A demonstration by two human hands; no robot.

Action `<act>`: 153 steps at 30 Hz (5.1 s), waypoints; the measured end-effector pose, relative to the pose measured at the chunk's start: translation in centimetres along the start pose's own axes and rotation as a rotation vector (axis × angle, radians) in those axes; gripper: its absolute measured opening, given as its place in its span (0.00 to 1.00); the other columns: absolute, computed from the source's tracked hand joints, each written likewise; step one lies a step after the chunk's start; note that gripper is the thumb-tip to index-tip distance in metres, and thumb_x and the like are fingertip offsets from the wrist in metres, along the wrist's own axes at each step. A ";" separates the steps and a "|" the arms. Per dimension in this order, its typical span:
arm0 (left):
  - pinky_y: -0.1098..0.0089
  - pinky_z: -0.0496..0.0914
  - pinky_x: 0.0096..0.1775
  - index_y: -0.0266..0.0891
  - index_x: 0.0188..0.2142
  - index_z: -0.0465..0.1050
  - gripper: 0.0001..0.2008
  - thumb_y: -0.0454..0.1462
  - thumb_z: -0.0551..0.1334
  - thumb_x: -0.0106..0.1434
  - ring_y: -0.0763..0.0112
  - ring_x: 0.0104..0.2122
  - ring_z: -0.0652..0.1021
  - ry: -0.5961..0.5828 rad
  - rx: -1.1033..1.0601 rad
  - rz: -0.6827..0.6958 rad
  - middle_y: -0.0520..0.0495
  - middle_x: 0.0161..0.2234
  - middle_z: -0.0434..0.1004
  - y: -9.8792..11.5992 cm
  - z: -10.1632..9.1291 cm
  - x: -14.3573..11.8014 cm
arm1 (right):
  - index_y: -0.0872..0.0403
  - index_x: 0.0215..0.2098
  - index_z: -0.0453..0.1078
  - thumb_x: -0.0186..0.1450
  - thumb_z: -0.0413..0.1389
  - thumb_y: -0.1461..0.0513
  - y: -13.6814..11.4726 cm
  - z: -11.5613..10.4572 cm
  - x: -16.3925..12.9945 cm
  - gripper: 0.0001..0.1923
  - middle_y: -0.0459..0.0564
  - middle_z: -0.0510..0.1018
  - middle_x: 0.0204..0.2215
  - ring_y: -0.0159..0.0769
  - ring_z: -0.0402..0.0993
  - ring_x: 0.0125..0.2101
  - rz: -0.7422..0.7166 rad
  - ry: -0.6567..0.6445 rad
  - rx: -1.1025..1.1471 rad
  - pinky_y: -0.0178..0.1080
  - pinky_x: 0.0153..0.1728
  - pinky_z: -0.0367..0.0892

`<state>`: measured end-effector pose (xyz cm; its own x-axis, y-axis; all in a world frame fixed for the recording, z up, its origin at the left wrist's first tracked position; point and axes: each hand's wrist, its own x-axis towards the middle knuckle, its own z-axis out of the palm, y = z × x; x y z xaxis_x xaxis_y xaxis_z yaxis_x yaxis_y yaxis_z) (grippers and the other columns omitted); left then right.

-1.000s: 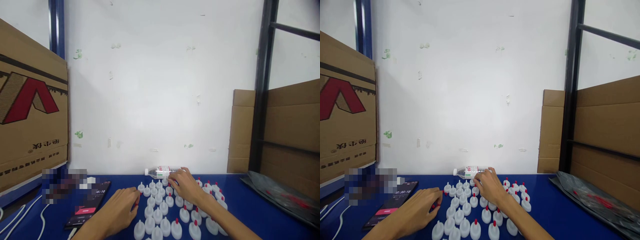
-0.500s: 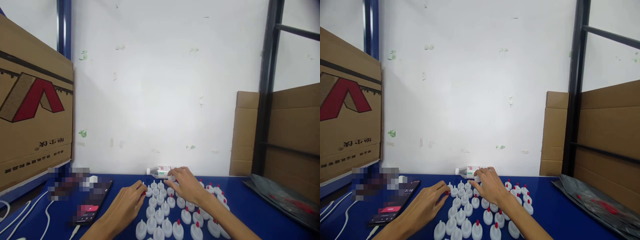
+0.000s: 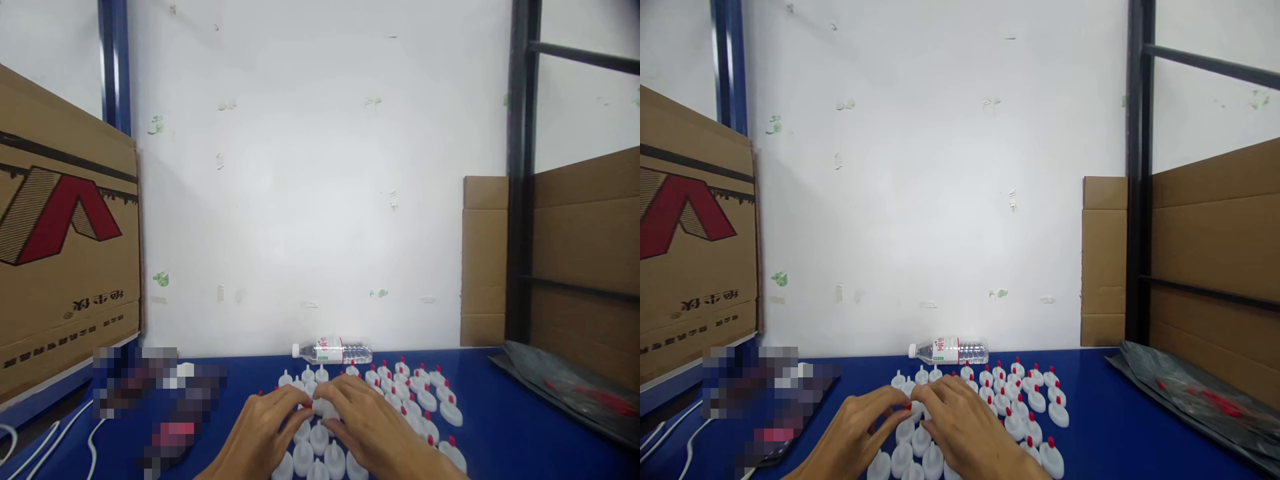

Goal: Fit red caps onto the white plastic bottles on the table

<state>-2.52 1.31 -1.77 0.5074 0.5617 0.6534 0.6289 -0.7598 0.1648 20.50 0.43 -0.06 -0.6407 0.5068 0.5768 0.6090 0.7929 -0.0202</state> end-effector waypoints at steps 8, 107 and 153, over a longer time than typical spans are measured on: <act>0.77 0.70 0.29 0.44 0.38 0.77 0.09 0.42 0.60 0.72 0.74 0.22 0.80 0.028 -0.216 -0.175 0.56 0.25 0.81 0.6 0.3 0.1 | 0.49 0.54 0.59 0.70 0.52 0.72 0.5 0.9 -0.5 0.17 0.50 0.77 0.48 0.43 0.72 0.51 -0.082 0.122 0.127 0.43 0.50 0.72; 0.62 0.66 0.43 0.41 0.46 0.73 0.14 0.24 0.55 0.70 0.65 0.38 0.74 0.199 0.246 0.269 0.48 0.38 0.79 -0.7 -1.1 1.2 | 0.48 0.52 0.67 0.75 0.51 0.63 -0.1 -1.8 -1.4 0.09 0.49 0.79 0.49 0.39 0.77 0.49 0.223 -0.025 0.338 0.39 0.48 0.71; 0.69 0.66 0.41 0.42 0.34 0.76 0.08 0.38 0.62 0.71 0.71 0.29 0.78 0.093 -0.260 0.020 0.54 0.30 0.80 2.9 -0.2 0.7 | 0.51 0.46 0.72 0.67 0.65 0.58 0.2 -0.4 -1.8 0.11 0.51 0.77 0.40 0.38 0.76 0.39 -0.110 0.339 0.336 0.37 0.39 0.72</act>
<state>-0.46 -0.60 -0.64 0.4543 0.5223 0.7217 0.4404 -0.8358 0.3277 22.00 -0.47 -0.74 -0.4700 0.3198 0.8227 0.3259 0.9291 -0.1750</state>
